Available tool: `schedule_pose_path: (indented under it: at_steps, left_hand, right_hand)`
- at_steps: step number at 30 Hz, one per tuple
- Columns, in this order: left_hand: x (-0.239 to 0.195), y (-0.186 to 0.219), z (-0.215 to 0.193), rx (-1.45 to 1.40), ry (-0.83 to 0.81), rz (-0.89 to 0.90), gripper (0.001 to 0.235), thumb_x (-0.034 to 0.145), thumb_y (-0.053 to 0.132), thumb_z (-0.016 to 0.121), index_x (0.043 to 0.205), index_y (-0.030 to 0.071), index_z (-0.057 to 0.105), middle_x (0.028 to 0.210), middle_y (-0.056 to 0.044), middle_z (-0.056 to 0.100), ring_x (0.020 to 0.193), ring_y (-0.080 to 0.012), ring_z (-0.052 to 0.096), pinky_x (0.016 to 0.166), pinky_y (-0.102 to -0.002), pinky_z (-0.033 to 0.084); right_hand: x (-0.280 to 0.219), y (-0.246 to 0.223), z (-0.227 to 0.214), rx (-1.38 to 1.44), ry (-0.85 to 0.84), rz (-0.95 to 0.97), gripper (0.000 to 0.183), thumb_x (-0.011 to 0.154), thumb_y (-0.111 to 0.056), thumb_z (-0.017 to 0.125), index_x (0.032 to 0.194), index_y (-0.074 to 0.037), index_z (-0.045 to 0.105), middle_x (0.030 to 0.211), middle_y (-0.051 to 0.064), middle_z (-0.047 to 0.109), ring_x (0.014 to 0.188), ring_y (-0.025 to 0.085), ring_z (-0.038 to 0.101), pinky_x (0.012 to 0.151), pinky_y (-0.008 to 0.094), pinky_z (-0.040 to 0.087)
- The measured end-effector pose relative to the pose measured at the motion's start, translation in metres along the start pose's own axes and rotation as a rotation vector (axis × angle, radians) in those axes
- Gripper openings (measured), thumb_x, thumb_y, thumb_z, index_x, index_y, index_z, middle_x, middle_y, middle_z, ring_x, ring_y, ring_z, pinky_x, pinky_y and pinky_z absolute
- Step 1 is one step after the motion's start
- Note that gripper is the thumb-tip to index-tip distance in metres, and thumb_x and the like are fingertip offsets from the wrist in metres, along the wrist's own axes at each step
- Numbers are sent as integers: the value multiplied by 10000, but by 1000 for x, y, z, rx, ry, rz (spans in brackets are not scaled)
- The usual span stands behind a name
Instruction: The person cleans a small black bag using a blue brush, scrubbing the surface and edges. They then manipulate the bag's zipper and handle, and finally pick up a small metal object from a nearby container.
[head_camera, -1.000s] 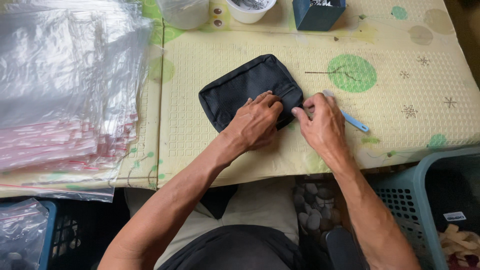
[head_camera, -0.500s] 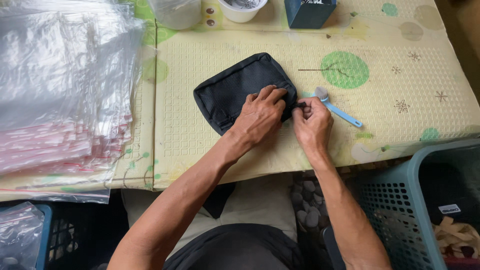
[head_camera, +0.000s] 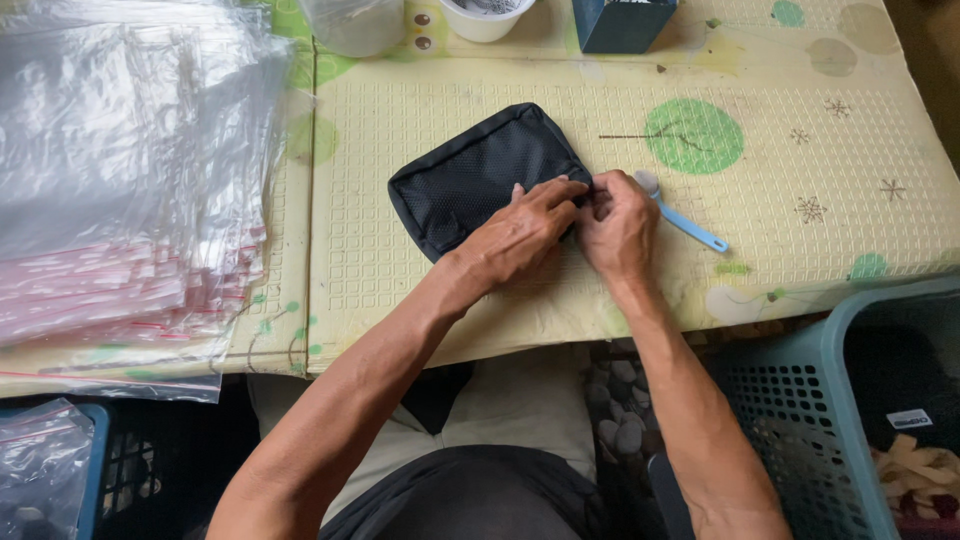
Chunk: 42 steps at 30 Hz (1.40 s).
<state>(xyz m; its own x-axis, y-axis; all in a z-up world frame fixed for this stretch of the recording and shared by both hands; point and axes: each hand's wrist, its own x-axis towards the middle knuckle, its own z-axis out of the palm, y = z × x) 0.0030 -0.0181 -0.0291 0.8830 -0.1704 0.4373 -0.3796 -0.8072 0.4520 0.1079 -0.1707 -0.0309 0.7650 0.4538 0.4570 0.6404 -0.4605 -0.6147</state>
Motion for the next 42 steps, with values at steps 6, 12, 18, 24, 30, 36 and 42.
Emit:
schedule_pose_path:
  at_steps: [6, 12, 18, 24, 30, 36, 42]
  left_hand:
    - [-5, -32, 14, -50, -26, -128, 129, 828, 111, 643, 889, 65, 539, 1405, -144, 521, 1077, -551, 647, 998, -788, 407]
    - [-3, -30, 13, -68, 7, -144, 153, 819, 152, 654, 831, 57, 534, 1352, -121, 571, 1033, -521, 678, 1036, -753, 413]
    - [-7, -23, 3, -88, 2, -161, 120, 857, 145, 642, 854, 59, 558, 1355, -120, 577, 1018, -519, 684, 1055, -735, 409]
    - [-6, -7, -5, 110, -6, -68, 136, 840, 135, 651, 939, 57, 600, 1329, -128, 569, 1092, -468, 682, 1029, -709, 451]
    - [-14, 5, -14, 160, -39, -22, 188, 919, 142, 577, 1076, 47, 616, 1280, -155, 571, 1309, -447, 558, 968, -733, 456]
    - [-35, -1, -38, 18, -61, -13, 137, 903, 177, 643, 1005, 95, 606, 1279, -137, 619, 1317, -418, 557, 1026, -702, 446]
    - [-46, 8, -87, 334, -86, -420, 588, 1020, 456, 465, 1518, 145, 453, 1507, -172, 528, 1485, -462, 330, 1094, -833, 85]
  right_hand:
    - [2, -8, -20, 355, -201, 145, 262, 925, -46, 687, 1179, 1, 648, 818, 95, 688, 684, 124, 656, 590, 285, 582]
    - [-25, -27, -28, 395, -67, 57, 174, 1055, -137, 658, 1149, 6, 696, 861, 135, 673, 692, 163, 665, 565, 304, 599]
    - [-31, -36, -20, 165, 9, -156, 212, 864, -78, 875, 977, -14, 708, 821, 88, 619, 733, 224, 716, 584, 260, 608]
    - [-31, -41, -27, -282, 33, -270, 109, 892, -141, 782, 886, -138, 673, 750, 8, 547, 686, 238, 681, 560, 371, 594]
    - [-17, -38, -37, -337, -121, -149, 197, 875, -196, 768, 839, -112, 593, 715, 69, 566, 710, 353, 672, 631, 498, 555]
    - [-2, -58, -53, -108, -133, -292, 230, 1021, -242, 756, 1102, -35, 697, 1001, 144, 626, 925, 375, 688, 787, 469, 561]
    - [19, -82, -6, -208, -338, -584, 434, 1115, -317, 498, 1433, -42, 607, 1621, 201, 391, 1463, 460, 350, 1115, 710, 341]
